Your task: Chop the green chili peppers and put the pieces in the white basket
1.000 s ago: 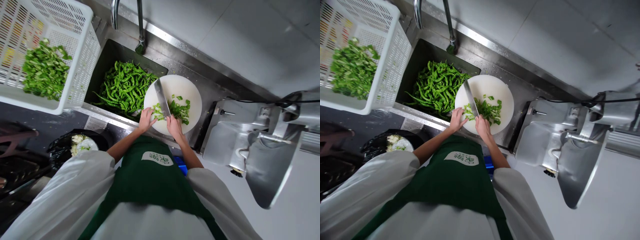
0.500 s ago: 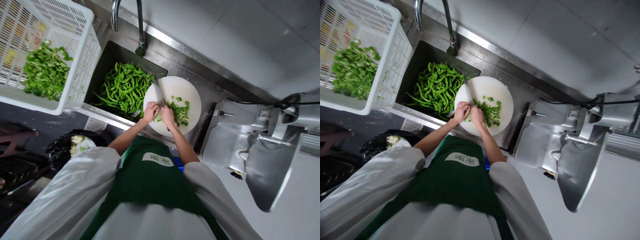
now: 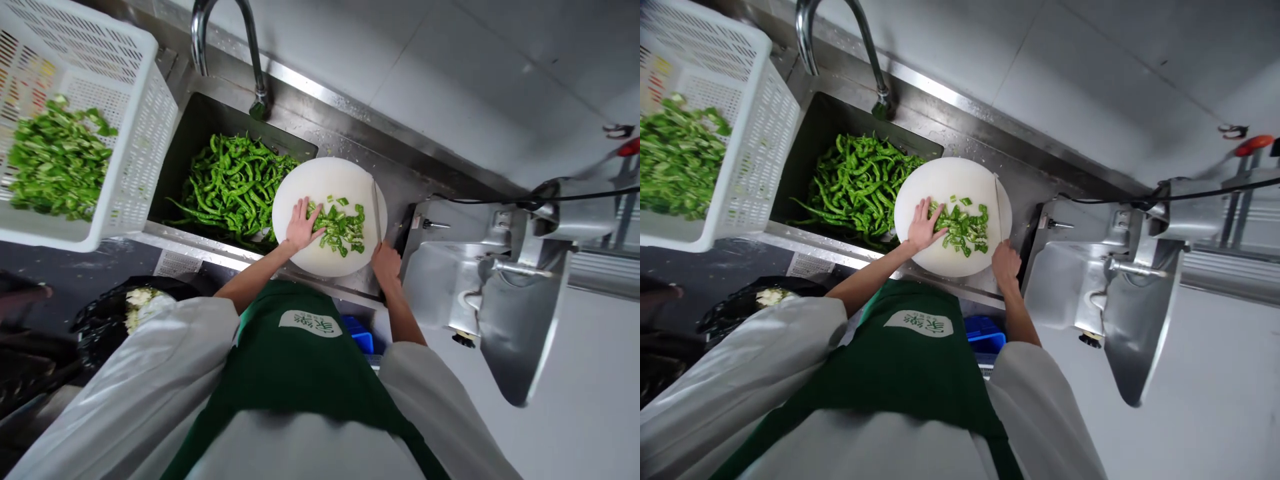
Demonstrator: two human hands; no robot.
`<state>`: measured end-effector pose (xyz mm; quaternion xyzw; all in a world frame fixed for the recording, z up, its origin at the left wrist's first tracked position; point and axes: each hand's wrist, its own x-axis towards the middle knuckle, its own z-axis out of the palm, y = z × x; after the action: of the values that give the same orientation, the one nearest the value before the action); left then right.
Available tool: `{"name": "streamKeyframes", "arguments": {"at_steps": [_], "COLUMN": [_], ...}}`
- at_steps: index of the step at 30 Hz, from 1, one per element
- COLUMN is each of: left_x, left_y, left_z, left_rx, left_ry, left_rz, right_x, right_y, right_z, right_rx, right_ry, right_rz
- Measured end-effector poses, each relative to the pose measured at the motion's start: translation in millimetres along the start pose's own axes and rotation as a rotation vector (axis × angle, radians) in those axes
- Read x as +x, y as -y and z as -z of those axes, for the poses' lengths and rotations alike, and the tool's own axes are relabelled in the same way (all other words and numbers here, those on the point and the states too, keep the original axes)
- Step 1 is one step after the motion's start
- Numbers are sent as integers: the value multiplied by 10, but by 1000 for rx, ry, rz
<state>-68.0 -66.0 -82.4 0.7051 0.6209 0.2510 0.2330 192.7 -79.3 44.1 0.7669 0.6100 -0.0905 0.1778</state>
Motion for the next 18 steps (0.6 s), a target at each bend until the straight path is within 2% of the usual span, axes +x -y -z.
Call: {"name": "streamKeyframes", "arguments": {"at_steps": [2,5,8,10,13,16,18], "left_x": [130,213,176,98,-65,-213,-261], "left_y": [-93,-263,-400,-447,-487,-568,-668], "left_z": [-117,-263,-329,-314,-253,-256,-318], "left_rx": [-19,-32,-34,-33,-6,44,67], "left_ry": [-18,-12,12,14,2,12,2], "left_rz": [2,-6,-40,-64,-80,-85,-66], "right_x": [-148,-363,-450,-416,-310,-260,-279], "right_y": [-22,167,387,387,57,-474,-729], "right_z": [-160,-300,-293,-273,-359,-625,-829], "right_rx": [-1,48,134,216,420,797,1040], "right_ry": [38,80,118,118,98,174,239], "right_rz": [-35,9,78,100,76,-2,-58]}}
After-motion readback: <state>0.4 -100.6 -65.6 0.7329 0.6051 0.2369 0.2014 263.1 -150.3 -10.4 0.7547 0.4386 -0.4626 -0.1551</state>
